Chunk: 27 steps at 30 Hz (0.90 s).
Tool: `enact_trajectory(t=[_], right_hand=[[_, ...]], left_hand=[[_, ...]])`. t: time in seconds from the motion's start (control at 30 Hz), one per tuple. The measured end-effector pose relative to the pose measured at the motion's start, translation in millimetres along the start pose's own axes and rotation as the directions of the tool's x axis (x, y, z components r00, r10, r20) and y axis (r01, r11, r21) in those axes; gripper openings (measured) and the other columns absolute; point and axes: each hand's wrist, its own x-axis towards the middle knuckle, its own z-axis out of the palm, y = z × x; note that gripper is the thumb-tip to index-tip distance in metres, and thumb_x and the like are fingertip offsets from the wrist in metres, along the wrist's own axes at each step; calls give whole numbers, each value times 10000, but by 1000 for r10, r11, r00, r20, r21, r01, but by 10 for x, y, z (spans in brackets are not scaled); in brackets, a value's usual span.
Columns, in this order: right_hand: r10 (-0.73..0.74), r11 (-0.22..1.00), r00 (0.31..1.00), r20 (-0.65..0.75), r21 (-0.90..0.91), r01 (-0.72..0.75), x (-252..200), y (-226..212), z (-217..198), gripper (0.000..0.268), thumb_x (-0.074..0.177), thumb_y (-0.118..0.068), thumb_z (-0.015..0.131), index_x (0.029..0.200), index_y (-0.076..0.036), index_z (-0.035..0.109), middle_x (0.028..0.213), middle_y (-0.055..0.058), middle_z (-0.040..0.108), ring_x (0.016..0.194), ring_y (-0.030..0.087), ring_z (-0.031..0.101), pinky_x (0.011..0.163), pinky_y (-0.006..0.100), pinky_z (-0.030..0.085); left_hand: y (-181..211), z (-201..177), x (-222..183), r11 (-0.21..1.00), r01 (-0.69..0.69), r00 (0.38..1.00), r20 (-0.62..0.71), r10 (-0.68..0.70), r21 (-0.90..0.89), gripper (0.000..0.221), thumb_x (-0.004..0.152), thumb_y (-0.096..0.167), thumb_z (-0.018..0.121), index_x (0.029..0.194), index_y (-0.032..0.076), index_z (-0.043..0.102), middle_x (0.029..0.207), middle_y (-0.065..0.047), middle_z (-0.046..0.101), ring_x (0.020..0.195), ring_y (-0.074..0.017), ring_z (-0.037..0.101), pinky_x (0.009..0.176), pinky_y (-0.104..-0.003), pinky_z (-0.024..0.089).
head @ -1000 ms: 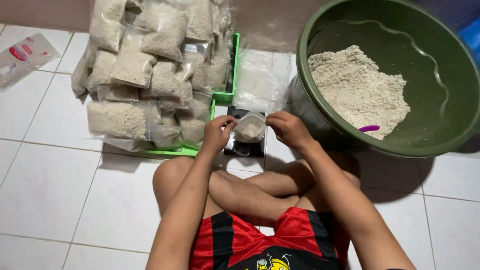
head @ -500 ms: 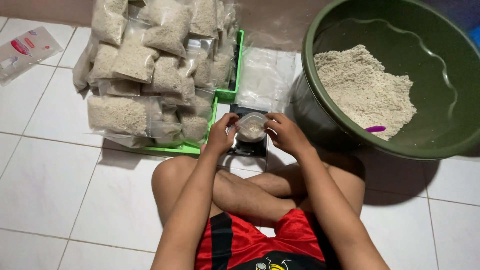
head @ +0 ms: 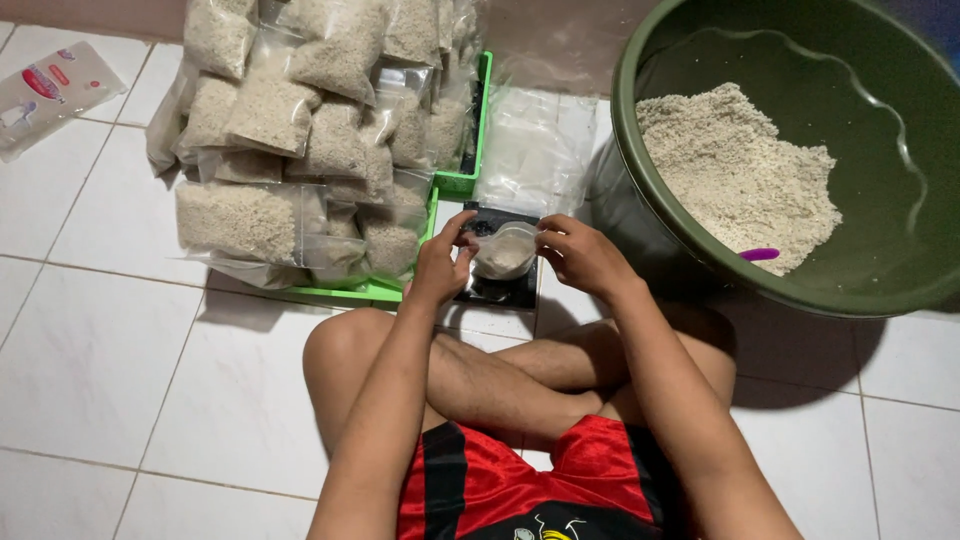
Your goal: A person is manually packaging a granular food product by scooping it from a large basin into small plastic bags, weighing them on a digital scale, and stacking them.
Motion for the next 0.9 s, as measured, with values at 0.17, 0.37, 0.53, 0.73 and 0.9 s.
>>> enact_trajectory(t=[0.17, 0.37, 0.53, 0.73, 0.9], right_hand=[[30, 974, 1000, 10, 223, -31, 69, -131, -88, 191, 763, -54, 780, 876, -88, 630, 1027, 121, 685, 1000, 348, 681, 800, 428, 567], [143, 929, 990, 11, 343, -138, 53, -46, 24, 332, 793, -35, 760, 1033, -62, 532, 931, 183, 695, 875, 384, 692, 744, 441, 572], [173, 920, 985, -18, 361, -155, 30, -33, 98, 396, 807, -8, 728, 1082, -81, 452, 914, 159, 714, 817, 358, 701, 709, 420, 575], [158, 946, 987, -23, 289, -145, -8, -5, 205, 331, 853, 8, 653, 1091, -89, 443, 849, 162, 688, 718, 358, 688, 610, 422, 560], [106, 948, 994, 0, 302, -101, -21, -19, 181, 289, 844, 31, 638, 1069, -59, 480, 849, 190, 677, 797, 399, 682, 681, 476, 552]], left_hand=[[-28, 10, -17, 1000, -9, 1000, -7, 9, 9, 468, 861, 88, 677, 1300, 235, 611, 851, -76, 717, 810, -292, 695, 754, -402, 551], [-28, 35, -17, 996, -11, 1000, -3, 11, -86, 551, 805, 41, 720, 1319, 196, 599, 930, -119, 710, 870, -321, 685, 791, -404, 558], [-80, 113, -55, 988, 32, 999, 22, -29, -152, 592, 786, 10, 738, 1332, 170, 574, 1011, -166, 716, 963, -368, 693, 822, -428, 556], [-72, 105, -61, 994, 60, 998, 27, -58, -91, 506, 840, 41, 686, 1307, 205, 581, 946, -115, 726, 921, -350, 698, 826, -425, 558], [-6, 80, -52, 998, 52, 998, 22, -51, -46, 527, 824, 29, 678, 1303, 217, 567, 911, -109, 736, 887, -374, 690, 826, -476, 552]])
